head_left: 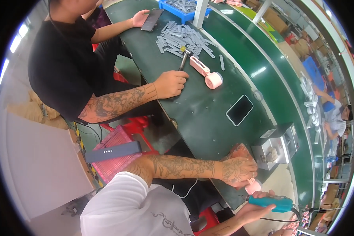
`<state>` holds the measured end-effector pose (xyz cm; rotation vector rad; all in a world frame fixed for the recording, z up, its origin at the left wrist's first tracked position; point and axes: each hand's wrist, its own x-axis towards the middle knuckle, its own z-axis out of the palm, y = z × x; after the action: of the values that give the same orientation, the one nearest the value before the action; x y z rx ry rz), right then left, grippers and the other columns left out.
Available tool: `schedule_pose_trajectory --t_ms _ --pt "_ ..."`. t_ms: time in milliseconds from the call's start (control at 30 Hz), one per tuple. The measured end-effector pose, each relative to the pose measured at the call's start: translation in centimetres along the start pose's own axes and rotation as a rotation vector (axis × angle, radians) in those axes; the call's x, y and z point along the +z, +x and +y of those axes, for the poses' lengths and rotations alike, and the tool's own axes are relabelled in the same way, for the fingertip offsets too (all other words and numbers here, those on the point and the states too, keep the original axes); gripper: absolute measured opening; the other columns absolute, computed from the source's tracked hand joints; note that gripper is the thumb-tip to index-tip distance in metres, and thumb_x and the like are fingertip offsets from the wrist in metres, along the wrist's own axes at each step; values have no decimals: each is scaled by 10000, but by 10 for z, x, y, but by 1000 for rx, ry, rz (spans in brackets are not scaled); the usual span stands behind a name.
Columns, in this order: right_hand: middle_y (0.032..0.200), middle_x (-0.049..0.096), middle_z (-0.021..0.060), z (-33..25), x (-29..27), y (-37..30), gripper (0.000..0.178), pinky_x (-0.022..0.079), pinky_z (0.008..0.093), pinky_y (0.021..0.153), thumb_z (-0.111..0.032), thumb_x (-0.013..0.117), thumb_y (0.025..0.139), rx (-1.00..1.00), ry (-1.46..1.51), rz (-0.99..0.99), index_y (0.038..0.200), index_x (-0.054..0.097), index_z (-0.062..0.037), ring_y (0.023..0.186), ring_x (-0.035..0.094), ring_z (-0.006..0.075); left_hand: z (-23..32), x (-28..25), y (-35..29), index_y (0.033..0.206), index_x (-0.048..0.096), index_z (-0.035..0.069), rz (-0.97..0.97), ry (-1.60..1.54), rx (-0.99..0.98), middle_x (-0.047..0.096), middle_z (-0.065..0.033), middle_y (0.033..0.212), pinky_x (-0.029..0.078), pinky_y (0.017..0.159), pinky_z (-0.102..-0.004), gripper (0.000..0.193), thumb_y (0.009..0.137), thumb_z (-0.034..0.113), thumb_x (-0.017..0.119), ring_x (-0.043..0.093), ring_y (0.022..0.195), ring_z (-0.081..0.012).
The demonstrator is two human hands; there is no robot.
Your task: The person assembles handheld fans by positioning plastic casing components by hand and driving screws into them using an electric screwdriver on an assembly line.
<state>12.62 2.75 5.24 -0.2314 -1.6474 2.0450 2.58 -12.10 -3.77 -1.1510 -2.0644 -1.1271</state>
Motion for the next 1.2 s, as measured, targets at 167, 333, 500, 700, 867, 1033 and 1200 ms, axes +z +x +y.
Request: schedule_pose_trajectory --t_ms 167,333,500,700,867,1033,1200 --pt "856 512 49 4 -6 2 717 405 332 781 -619 515 1089 21 30 -70 1368 482 41 842 492 186 3 2 -4 1105 683 49 -22 4 -37 647 -134 1172 506 974 -450 352 864 303 723 634 1107 -326" --pt "820 526 66 -2 -17 1 711 449 352 749 -601 478 1103 -92 36 -83 1380 535 51 782 516 194 6 8 13 1030 719 65 3 -130 15 701 -126 1077 523 979 -469 342 789 306 746 661 1126 -313" --pt "797 605 107 17 15 28 774 475 392 717 -675 589 1017 -20 226 -156 1373 581 13 744 555 242 -3 -29 12 1009 746 117 -18 -100 -193 707 -72 1107 539 985 -457 241 816 259 776 676 1070 -287" --pt "757 559 79 6 25 52 901 448 389 673 -818 568 949 -124 -44 -50 1257 584 28 703 538 225 1 -15 26 1006 757 101 -222 -170 -226 704 -54 1041 549 877 -440 240 903 317 780 672 1011 -291" --pt "752 556 80 7 28 54 892 455 393 660 -805 551 966 -198 -71 -87 1246 582 41 672 533 218 6 -16 24 1026 762 97 -208 -122 -190 719 -55 1068 553 901 -432 258 907 325 781 673 1029 -299" --pt "762 577 88 12 38 79 866 470 386 652 -780 563 980 -274 -68 -77 1237 586 47 680 554 222 4 -29 36 1041 783 105 -253 -115 -252 720 -57 1094 533 947 -434 273 918 349 781 647 1040 -300" --pt "776 668 24 28 47 130 630 489 284 743 -575 656 1050 -384 -120 -89 1232 637 28 754 632 123 -20 -17 31 1057 795 79 -295 -74 -259 715 -77 1129 527 964 -435 339 931 393 766 623 1046 -294"
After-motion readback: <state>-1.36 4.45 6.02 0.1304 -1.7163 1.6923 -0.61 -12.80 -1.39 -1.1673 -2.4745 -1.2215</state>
